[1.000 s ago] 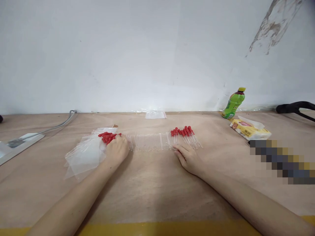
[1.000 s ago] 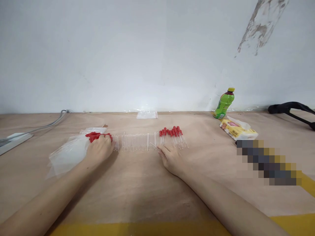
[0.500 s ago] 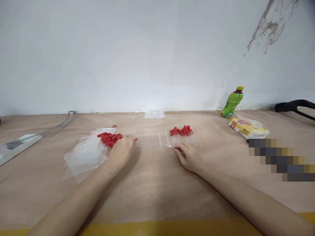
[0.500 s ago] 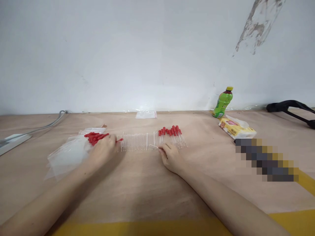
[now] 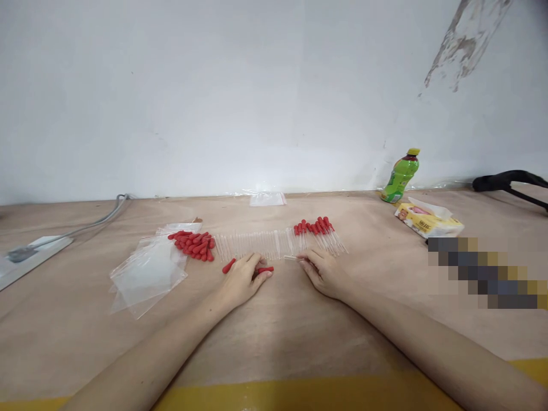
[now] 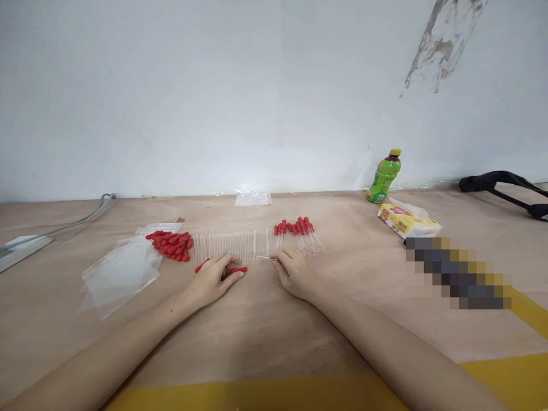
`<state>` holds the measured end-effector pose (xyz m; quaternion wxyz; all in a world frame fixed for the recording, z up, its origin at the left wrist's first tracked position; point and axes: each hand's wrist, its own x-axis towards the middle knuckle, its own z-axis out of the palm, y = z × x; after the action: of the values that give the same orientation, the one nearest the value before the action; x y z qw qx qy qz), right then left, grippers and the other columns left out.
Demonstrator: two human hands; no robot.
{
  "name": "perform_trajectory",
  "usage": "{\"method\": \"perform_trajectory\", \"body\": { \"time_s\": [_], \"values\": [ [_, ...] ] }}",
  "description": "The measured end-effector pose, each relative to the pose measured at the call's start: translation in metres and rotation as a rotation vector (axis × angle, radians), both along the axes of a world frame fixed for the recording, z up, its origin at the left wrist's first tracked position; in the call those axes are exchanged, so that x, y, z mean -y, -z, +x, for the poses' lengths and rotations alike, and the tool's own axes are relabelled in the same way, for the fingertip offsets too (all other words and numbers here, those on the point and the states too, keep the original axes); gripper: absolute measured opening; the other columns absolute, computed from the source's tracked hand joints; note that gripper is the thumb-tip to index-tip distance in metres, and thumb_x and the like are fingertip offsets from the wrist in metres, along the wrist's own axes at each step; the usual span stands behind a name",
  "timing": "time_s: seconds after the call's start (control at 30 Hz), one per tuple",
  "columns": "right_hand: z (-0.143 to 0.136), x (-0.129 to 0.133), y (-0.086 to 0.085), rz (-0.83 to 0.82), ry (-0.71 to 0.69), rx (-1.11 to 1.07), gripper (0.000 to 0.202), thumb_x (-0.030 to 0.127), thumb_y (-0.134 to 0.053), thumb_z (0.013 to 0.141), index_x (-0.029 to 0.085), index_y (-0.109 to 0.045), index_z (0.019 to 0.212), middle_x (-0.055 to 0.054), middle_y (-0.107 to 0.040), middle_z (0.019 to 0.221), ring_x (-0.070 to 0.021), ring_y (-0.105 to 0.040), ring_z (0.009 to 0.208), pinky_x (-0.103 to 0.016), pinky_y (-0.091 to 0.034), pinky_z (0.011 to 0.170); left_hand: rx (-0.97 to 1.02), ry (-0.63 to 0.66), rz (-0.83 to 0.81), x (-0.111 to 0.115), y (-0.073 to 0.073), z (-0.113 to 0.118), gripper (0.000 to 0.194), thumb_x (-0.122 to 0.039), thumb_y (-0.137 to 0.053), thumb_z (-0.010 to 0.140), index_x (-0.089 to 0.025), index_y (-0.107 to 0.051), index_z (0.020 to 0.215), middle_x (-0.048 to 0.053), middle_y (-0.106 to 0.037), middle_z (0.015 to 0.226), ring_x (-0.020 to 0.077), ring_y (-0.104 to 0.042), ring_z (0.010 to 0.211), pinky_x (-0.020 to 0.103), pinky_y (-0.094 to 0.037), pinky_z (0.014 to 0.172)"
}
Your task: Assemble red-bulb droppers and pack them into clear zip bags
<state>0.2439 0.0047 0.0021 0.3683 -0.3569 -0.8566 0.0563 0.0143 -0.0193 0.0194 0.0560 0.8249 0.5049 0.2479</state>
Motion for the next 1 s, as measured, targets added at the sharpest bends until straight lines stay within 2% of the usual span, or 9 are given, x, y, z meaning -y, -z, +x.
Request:
{"method": "perform_trajectory", "body": {
  "time_s": [0.13, 0.23, 0.47, 0.67, 0.9, 1.0],
  "values": [
    [-0.006, 0.006, -0.004, -0.022, -0.012, -0.010, 0.015, 0.021, -0.043, 0.083, 0.017, -0.057, 0.089, -0.004, -0.057, 0.076, -0.0146, -0.052, 0.070, -0.028, -0.043, 0.067, 0.120, 0.001, 0.016, 0.002, 0.002, 0.007, 0.020, -0.030, -0.045, 0.084, -0.018, -0.060, 0.087, 0.003, -0.052, 0.083, 0.0156, -0.053, 0.077, 0.028, -0.042, 0.070],
    [-0.010, 0.009, -0.005, -0.040, -0.031, -0.042, 0.016, 0.020, -0.043, 0.083, 0.016, -0.056, 0.090, -0.005, -0.057, 0.076, -0.0134, -0.052, 0.068, -0.026, -0.043, 0.064, 0.254, 0.024, -0.019, 0.003, 0.001, 0.012, 0.021, -0.031, -0.044, 0.085, -0.017, -0.059, 0.088, 0.004, -0.054, 0.086, 0.0147, -0.053, 0.079, 0.026, -0.042, 0.069],
    [-0.013, 0.010, -0.004, -0.055, -0.036, -0.069, 0.017, 0.022, -0.042, 0.084, 0.017, -0.056, 0.092, -0.004, -0.057, 0.075, -0.0130, -0.052, 0.067, -0.025, -0.043, 0.061, 0.476, 0.092, -0.211, -0.001, 0.008, 0.012, 0.022, -0.032, -0.040, 0.086, -0.015, -0.053, 0.089, 0.001, -0.057, 0.068, 0.0121, -0.054, 0.063, 0.024, -0.044, 0.061],
    [-0.013, 0.012, -0.008, -0.048, -0.059, -0.053, 0.018, 0.023, -0.042, 0.084, 0.018, -0.058, 0.090, -0.004, -0.059, 0.074, -0.0133, -0.053, 0.067, -0.025, -0.043, 0.062, 0.596, 0.124, -0.281, -0.002, 0.010, 0.013, 0.023, -0.034, -0.043, 0.084, -0.014, -0.053, 0.090, 0.001, -0.058, 0.069, 0.0124, -0.056, 0.065, 0.026, -0.046, 0.063],
    [-0.011, 0.006, -0.004, -0.145, -0.193, -0.067, 0.021, 0.023, -0.042, 0.085, 0.021, -0.059, 0.098, -0.003, -0.063, 0.084, -0.0134, -0.057, 0.076, -0.026, -0.044, 0.067, 0.613, 0.199, -0.383, -0.002, 0.010, 0.011, 0.025, -0.033, -0.046, 0.083, -0.012, -0.058, 0.088, 0.000, -0.055, 0.060, 0.0085, -0.050, 0.052, 0.020, -0.042, 0.052],
    [-0.006, -0.001, -0.002, -0.146, -0.241, -0.018, 0.022, 0.024, -0.043, 0.085, 0.022, -0.060, 0.098, -0.002, -0.063, 0.084, -0.0130, -0.056, 0.075, -0.026, -0.043, 0.068, 0.550, 0.211, -0.378, 0.002, 0.008, 0.010, 0.024, -0.033, -0.047, 0.083, -0.013, -0.060, 0.087, -0.001, -0.054, 0.058, 0.0086, -0.049, 0.051, 0.019, -0.041, 0.050]
  ]
}}
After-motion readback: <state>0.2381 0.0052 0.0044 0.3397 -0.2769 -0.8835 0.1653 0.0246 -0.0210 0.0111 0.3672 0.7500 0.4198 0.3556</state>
